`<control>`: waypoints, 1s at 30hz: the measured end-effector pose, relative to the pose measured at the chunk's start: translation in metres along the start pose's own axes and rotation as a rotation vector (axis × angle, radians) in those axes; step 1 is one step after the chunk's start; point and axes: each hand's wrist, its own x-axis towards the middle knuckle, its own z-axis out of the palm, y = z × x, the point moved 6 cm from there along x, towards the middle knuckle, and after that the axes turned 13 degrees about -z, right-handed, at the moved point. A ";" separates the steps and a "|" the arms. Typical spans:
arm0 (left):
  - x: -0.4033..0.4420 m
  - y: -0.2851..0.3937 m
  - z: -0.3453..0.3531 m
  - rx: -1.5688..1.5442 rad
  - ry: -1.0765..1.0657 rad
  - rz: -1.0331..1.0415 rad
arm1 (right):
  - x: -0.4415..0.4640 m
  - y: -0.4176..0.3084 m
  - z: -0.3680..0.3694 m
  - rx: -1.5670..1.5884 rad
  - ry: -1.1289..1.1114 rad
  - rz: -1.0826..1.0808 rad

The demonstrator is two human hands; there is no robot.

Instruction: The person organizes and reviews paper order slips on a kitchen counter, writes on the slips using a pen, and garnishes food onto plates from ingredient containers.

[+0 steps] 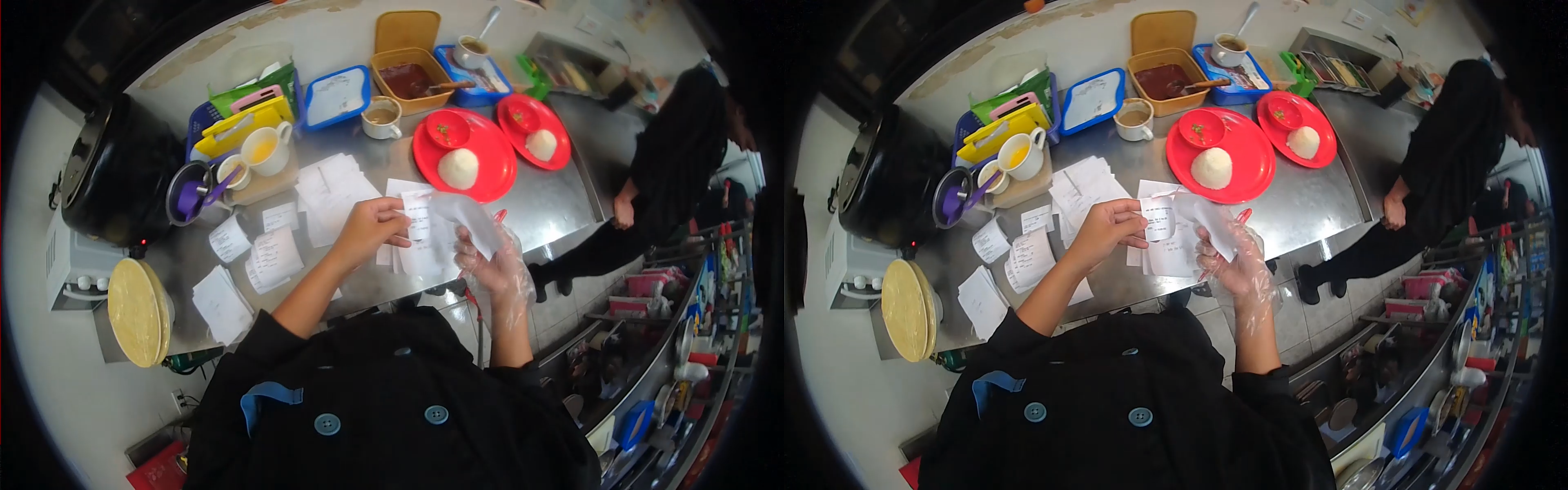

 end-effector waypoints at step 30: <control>-0.281 -0.155 -0.334 -0.993 0.845 0.412 | 0.014 0.058 0.041 -1.231 0.045 -0.344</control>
